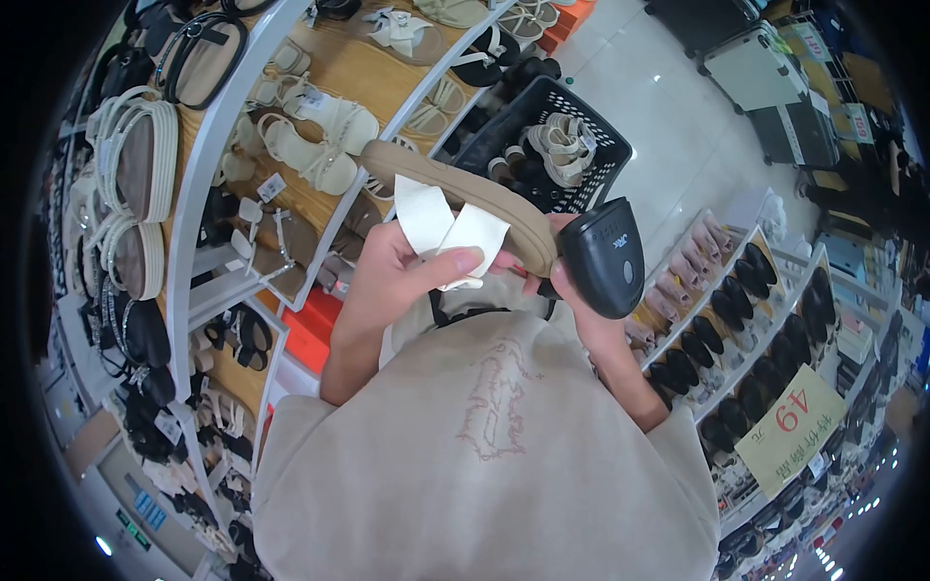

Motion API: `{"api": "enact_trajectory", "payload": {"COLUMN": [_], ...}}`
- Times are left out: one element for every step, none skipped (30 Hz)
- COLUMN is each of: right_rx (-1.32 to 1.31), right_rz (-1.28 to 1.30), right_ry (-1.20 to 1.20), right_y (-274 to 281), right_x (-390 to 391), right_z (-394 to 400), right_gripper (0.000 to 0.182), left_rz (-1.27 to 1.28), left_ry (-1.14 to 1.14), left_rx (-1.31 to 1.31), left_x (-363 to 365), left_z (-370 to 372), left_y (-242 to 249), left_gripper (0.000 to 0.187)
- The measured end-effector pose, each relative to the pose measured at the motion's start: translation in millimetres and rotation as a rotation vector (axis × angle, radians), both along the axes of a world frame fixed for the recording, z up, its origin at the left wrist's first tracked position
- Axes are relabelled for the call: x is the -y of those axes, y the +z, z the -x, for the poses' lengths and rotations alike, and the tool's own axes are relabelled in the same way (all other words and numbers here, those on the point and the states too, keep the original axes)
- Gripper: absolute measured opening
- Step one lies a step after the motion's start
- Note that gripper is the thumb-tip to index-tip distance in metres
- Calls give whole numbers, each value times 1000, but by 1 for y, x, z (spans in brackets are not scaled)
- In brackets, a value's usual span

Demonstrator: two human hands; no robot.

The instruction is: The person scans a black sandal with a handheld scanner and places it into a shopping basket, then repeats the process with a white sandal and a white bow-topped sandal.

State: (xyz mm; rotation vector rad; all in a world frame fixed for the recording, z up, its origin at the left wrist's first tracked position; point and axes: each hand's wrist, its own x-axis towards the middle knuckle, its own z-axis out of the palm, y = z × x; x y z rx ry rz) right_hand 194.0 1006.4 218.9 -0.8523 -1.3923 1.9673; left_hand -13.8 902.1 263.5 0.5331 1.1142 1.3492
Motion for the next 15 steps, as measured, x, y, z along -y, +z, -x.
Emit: {"api": "enact_trajectory", "payload": {"right_rx": [1,-20,-41,-38,-27,-14,-9,-13,-18,-12,-8,-4,-3,11,27], "right_rz": [-2,60,124,122,121,121,122,110,98,99,92,85,85,83,81], "right_ry": [-1,-12,-23,-22,-2,17,15,26,37,37,37,38,41,23,4], "right_y": [3,6,7,7,5,4,4,5,5,4,2,1,1,1,1], "right_x": [0,1,1,0,0,-1,-1,-1,-2,-2,-3,-4,-4,-5,-6], "right_z": [2,4,5,5,4,3,4,5,5,5,6,8,10,12,14], "right_gripper": [47,48,49,49,50,51,51,50,50,50,48,47,47,47,46], "left_rz": [-2,-3,-3,-5,-7,-9,-7,1,10,11,2,-7,-6,-5,-4], "left_ry": [-1,-20,-39,-38,-26,-15,-16,-10,-4,-4,6,17,19,35,50], "left_rx": [1,11,21,24,62,102,108,111,113,118,141,163,164,185,207], "left_x": [0,1,2,2,2,2,2,2,2,2,1,1,1,1,1], "left_z": [1,1,2,3,4,4,5,6,7,9,10,12,13,14,14], "left_y": [-2,-4,-5,-5,-3,-3,-4,-5,-6,-6,-6,-6,-8,-11,-13], "left_gripper": [32,31,31,31,31,30,30,30,30,30,31,33,33,34,35]}}
